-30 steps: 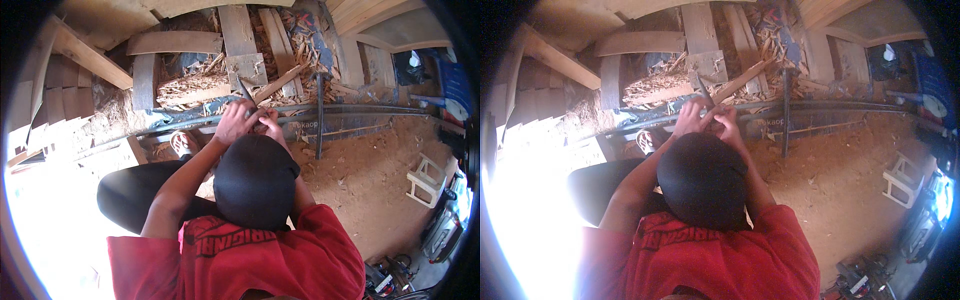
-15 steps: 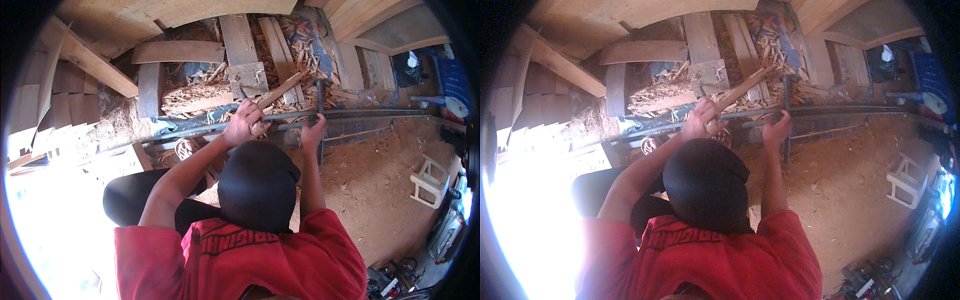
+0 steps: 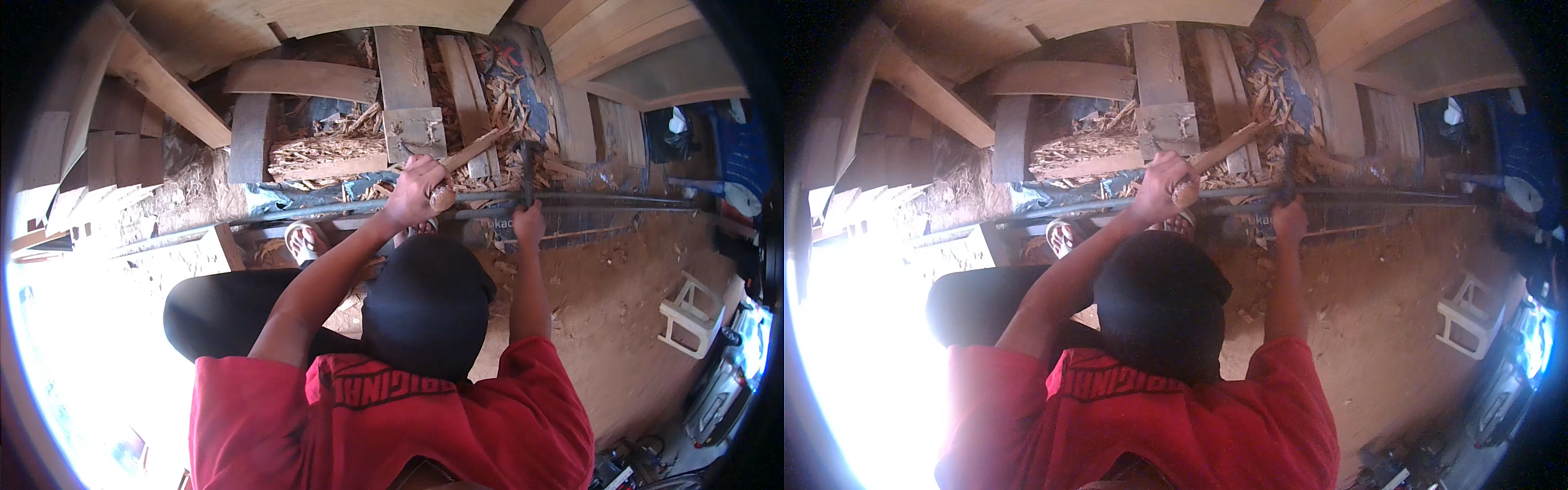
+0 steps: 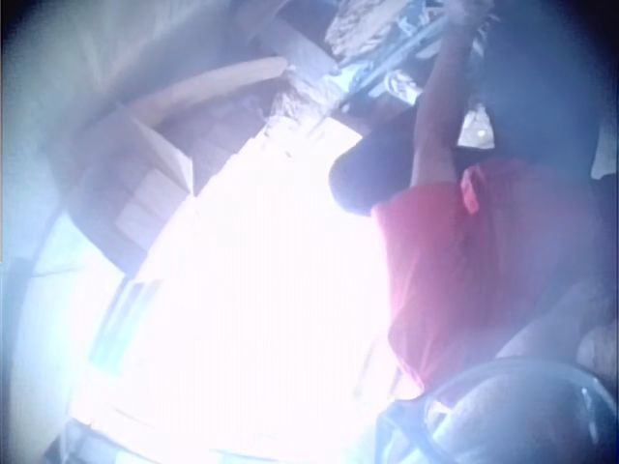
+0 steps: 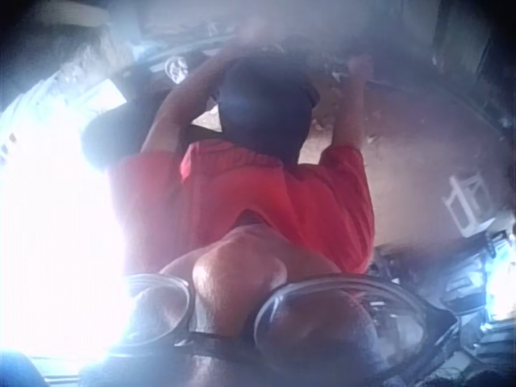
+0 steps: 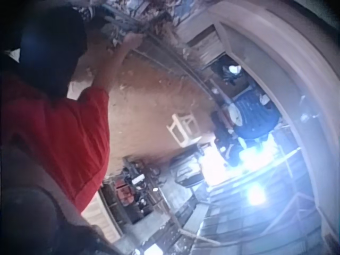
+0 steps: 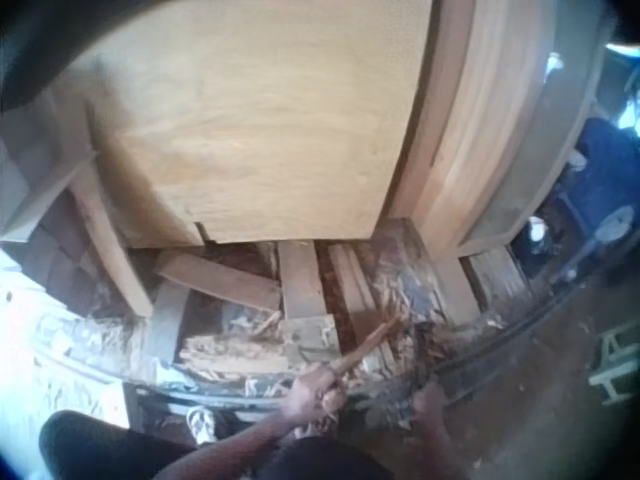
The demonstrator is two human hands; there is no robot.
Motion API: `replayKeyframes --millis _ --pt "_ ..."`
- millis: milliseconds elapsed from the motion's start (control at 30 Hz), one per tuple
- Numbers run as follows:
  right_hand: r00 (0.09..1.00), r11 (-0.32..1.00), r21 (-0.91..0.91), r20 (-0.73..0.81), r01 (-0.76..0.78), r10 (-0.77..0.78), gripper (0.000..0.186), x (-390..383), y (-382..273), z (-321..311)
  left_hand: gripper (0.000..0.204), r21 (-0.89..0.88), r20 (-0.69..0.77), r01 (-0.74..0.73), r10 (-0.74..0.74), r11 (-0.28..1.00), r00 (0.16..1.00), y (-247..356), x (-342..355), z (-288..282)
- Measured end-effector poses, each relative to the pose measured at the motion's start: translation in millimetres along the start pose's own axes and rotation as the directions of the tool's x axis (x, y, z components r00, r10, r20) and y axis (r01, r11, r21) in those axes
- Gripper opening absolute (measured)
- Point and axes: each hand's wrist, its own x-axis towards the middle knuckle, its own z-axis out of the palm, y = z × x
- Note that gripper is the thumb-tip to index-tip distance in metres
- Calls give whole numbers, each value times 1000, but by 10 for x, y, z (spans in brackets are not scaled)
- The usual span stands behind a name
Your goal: The person uses a hammer to repeatedly strike a small wooden block positioned between floor joists, likely to drive a nail or adjust the block. The person remains seated on the floor throughout the task.
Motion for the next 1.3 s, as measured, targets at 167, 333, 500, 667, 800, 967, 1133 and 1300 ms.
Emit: replayKeyframes --millis 167,333,500,667,800,967,1133,1300 --pt "979 953 231 -111 194 -172 52 -40 84 -223 17 -4 -30 0 0 1000 1000 35 23 -30" --pt "994 796 606 83 8 -73 54 -872 127 -497 18 -12 -68 70 -71 997 995 7 107 -10" --pt "925 762 641 232 88 -302 36 -1715 -126 -1191 18 -55 -87 100 -105 993 991 23 167 -35" --pt "921 584 777 12 237 -390 31 -2141 -274 -1213 17 -106 -99 176 -187 979 977 56 213 -57" --pt "866 562 735 -70 380 -495 33 -2009 -362 -1017 17 -91 -96 159 -167 983 981 44 200 -20" --pt "944 689 724 247 -29 -219 29 -2055 -138 -1302 20 -93 -119 148 -158 985 980 37 114 29" --pt "958 550 808 -62 213 -279 27 -2210 -45 -1019 24 -112 -142 201 -216 973 966 29 220 80" --pt "937 770 617 147 163 -316 25 -2089 -48 -1077 23 -62 -150 224 -231 973 961 17 295 49"
